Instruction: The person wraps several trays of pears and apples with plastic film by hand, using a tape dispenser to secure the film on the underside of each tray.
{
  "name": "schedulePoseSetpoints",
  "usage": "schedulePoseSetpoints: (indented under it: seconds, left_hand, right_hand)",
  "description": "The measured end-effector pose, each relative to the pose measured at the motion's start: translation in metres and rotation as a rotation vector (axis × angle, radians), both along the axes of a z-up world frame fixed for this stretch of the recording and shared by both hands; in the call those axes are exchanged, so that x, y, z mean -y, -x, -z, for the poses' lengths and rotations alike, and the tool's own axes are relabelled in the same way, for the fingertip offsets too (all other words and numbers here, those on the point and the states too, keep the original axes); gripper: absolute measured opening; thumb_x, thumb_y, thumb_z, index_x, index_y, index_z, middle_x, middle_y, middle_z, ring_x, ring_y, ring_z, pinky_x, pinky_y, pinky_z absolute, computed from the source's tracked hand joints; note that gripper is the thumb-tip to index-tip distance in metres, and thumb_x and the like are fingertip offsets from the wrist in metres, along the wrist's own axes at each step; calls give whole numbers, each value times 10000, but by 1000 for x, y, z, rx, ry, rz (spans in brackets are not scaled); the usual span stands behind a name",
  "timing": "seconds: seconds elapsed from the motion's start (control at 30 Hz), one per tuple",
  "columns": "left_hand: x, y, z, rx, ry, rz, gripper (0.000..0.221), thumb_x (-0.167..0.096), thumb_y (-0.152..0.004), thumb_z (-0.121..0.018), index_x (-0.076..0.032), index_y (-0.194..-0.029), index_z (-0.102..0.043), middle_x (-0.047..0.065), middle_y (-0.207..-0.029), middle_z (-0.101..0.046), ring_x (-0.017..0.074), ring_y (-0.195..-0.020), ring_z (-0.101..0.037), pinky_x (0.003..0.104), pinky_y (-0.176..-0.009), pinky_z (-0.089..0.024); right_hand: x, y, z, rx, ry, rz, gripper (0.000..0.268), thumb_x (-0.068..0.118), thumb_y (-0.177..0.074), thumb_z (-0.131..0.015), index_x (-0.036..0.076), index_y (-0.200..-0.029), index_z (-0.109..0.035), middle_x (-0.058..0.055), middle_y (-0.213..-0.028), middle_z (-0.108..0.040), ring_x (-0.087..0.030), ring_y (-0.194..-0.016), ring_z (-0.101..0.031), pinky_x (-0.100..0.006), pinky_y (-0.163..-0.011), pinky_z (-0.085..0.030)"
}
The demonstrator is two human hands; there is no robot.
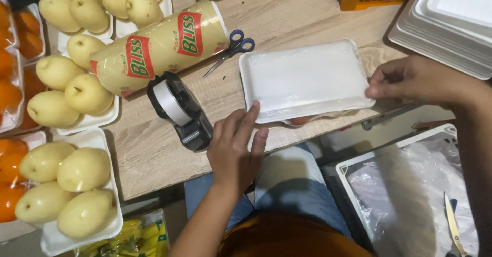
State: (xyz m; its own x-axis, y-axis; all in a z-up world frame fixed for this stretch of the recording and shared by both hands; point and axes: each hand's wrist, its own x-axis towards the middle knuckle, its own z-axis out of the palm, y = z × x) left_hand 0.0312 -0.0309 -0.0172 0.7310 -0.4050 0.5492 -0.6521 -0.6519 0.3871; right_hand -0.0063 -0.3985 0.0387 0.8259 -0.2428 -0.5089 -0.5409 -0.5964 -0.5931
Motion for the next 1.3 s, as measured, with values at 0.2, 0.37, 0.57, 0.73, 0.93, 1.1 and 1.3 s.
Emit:
schedulePoseSetpoints:
  seconds: [0.2,0.37,0.57,0.73,0.93,1.1,1.3]
  left_hand:
    - [2,-2,-4,-18,14,18,414,-319,-1015,-578,-207,-1411,-626,66,-1248,-678,331,-1045,-619,446,-859,-529]
    - [1,-1,-3,-16,18,28,388,-312,-1034,-561,-211,-1402,-633,58,-1245,-683,316,-1048,-619,417,-881,-527]
    - [-1,-8,-5,-2,36,5,321,-238,-1006,-601,-205,-1307,-708,24,-1173,-738,285,-955,-615,373,-898,-516]
    - [0,-7,-9,-117,134,98,308,-188,-1016,-560,-96,-1267,-713,97,-1198,-759,287,-1035,-702,381,-938,-503]
    - [-7,-9,-8,-508,416,-28,408,-301,-979,-560,-69,-1281,-707,114,-1250,-754,214,-1161,-696,317,-984,-532]
    - [-11,6,-20,-524,444,-25,530,-228,-916,-629,-140,-1433,-559,69,-1276,-736,87,-794,-605,242,-642,-490]
    - [-65,31,-15,-38,552,155,352,-159,-975,-651,2,-1268,-540,198,-1167,-644,266,-1020,-696,317,-871,-597]
  right_hand:
    - [-47,33,18,694,498,102,370,248,-1022,-713,37,-1319,-645,-168,-1188,-660,-311,-1062,-574,-451,-878,-439]
    - [-157,19,48,1014,785,-307,741,501,-947,-683,51,-1500,-482,-176,-1579,-488,-419,-1493,-424,-571,-1131,-383]
    - [-193,0,57,1106,953,-392,747,670,-952,-596,123,-1461,-578,-92,-1535,-568,-307,-1442,-513,-572,-1117,-370]
    - [-195,2,57,1098,934,-367,640,631,-948,-645,219,-1437,-615,-43,-1516,-593,-292,-1422,-537,-538,-1110,-371]
    - [-190,-4,59,1130,925,-329,668,711,-967,-542,230,-1424,-621,-45,-1487,-620,-311,-1398,-566,-556,-1101,-376]
    - [-198,-6,54,1144,970,-326,677,744,-936,-580,243,-1387,-640,-80,-1450,-633,-356,-1349,-590,-595,-1042,-416]
    - [-204,-8,43,1059,1059,-346,736,817,-811,-673,320,-1351,-621,-100,-1384,-626,-386,-1279,-599,-629,-954,-448]
